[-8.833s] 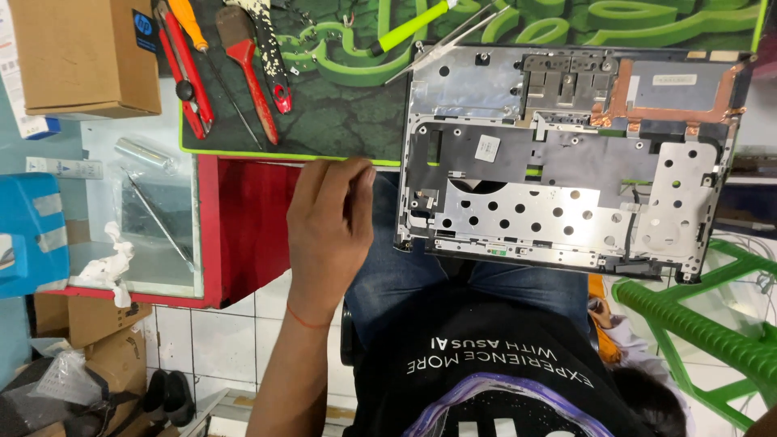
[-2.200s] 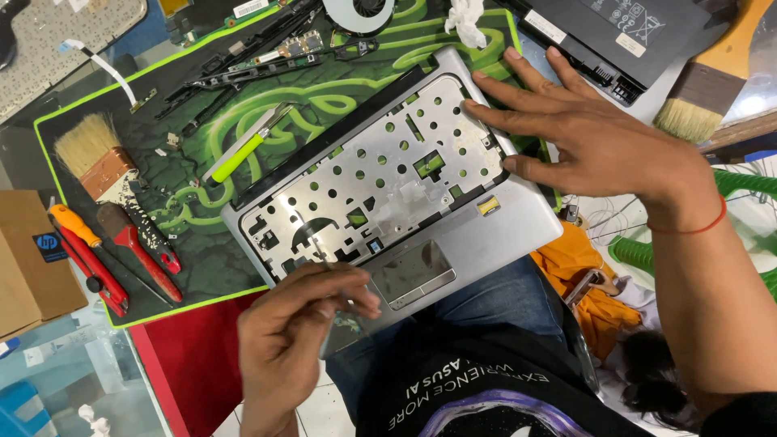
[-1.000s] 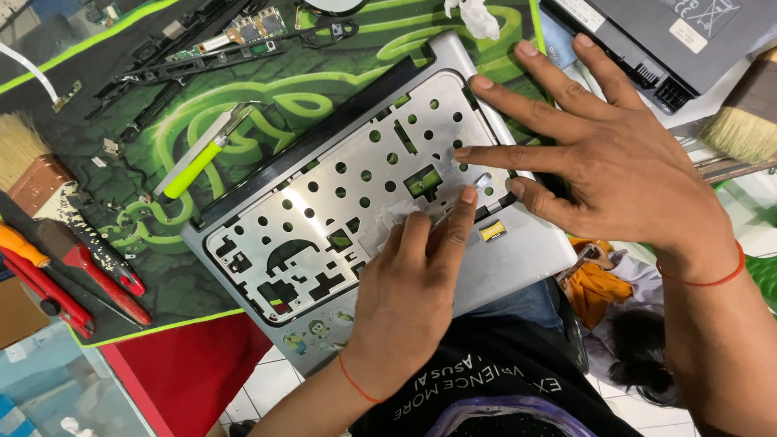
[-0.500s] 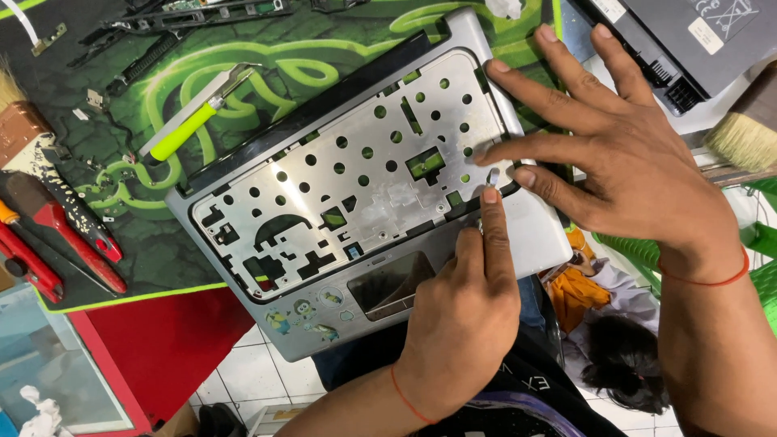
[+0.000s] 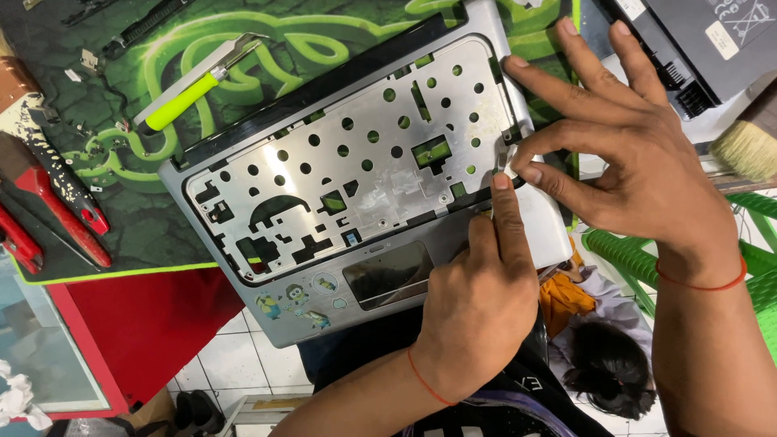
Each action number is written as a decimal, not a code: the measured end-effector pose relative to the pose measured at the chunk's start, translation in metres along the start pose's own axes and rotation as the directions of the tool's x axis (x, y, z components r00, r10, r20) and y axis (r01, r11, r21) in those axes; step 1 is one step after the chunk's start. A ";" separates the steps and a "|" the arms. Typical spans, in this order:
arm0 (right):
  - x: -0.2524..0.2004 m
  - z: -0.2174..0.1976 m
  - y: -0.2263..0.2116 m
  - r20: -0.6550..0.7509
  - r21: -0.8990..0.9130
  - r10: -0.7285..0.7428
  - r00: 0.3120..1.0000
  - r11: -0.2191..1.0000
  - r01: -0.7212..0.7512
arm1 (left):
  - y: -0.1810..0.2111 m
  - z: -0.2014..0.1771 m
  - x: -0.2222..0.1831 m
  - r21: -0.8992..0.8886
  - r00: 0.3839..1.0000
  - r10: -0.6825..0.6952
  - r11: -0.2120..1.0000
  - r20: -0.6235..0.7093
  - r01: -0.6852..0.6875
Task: The person is cleaning and repairing a laptop, using a brush to remove dust and a small tool to manipulate internal components.
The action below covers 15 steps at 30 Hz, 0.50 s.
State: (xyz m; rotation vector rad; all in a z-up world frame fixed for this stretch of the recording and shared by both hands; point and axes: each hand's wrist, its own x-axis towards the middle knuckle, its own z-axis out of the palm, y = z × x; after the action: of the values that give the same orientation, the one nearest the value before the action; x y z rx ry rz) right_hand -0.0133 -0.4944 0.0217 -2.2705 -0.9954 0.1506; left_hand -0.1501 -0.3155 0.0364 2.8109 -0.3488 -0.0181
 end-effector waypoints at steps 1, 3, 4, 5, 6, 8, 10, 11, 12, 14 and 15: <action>0.000 0.001 -0.001 -0.016 0.007 0.005 1.000 1.000 -0.005 | 0.001 -0.001 0.001 -0.016 1.000 -0.013 1.000 0.009 0.013; 0.000 0.000 0.000 -0.028 0.008 0.007 1.000 1.000 -0.006 | 0.004 0.000 0.001 -0.037 1.000 -0.028 0.999 0.013 0.029; 0.000 0.000 0.001 -0.023 0.010 0.008 1.000 1.000 -0.008 | 0.005 0.000 -0.001 -0.037 1.000 -0.025 0.999 0.008 0.025; -0.001 0.001 0.001 -0.019 0.012 0.010 1.000 1.000 -0.010 | 0.007 0.001 -0.003 -0.038 1.000 -0.021 0.999 0.004 0.022; -0.001 0.000 0.002 -0.014 0.013 0.008 1.000 1.000 -0.008 | 0.006 0.002 0.000 -0.039 1.000 -0.027 0.999 0.004 0.027; -0.001 -0.001 0.004 -0.025 0.040 -0.032 0.999 0.999 0.033 | 0.004 0.003 0.005 -0.082 0.999 -0.034 0.996 -0.042 0.030; -0.001 0.000 0.004 -0.029 0.060 -0.031 0.999 0.998 0.033 | 0.006 0.002 0.001 -0.073 0.999 -0.030 0.997 -0.036 0.028; -0.002 0.000 0.005 -0.035 0.079 -0.027 0.999 0.996 0.030 | 0.007 0.001 -0.001 -0.065 0.999 -0.022 0.998 -0.030 0.020; -0.002 -0.001 0.005 -0.036 0.078 -0.027 0.999 0.997 0.029 | 0.006 0.003 0.002 -0.066 0.999 -0.021 0.998 -0.030 0.019; -0.002 -0.001 0.006 -0.026 0.082 -0.032 0.999 0.996 0.034 | 0.004 0.005 0.007 -0.035 0.998 -0.046 0.998 -0.053 0.044; -0.003 -0.001 0.005 -0.024 0.083 -0.032 0.999 0.996 0.034 | 0.005 0.003 0.005 -0.036 0.998 -0.048 0.998 -0.052 0.046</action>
State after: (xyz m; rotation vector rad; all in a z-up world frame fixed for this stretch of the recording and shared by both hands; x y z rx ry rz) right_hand -0.0118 -0.4995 0.0189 -2.1746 -0.9955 0.1494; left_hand -0.1465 -0.3224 0.0349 2.7786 -0.2679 0.0390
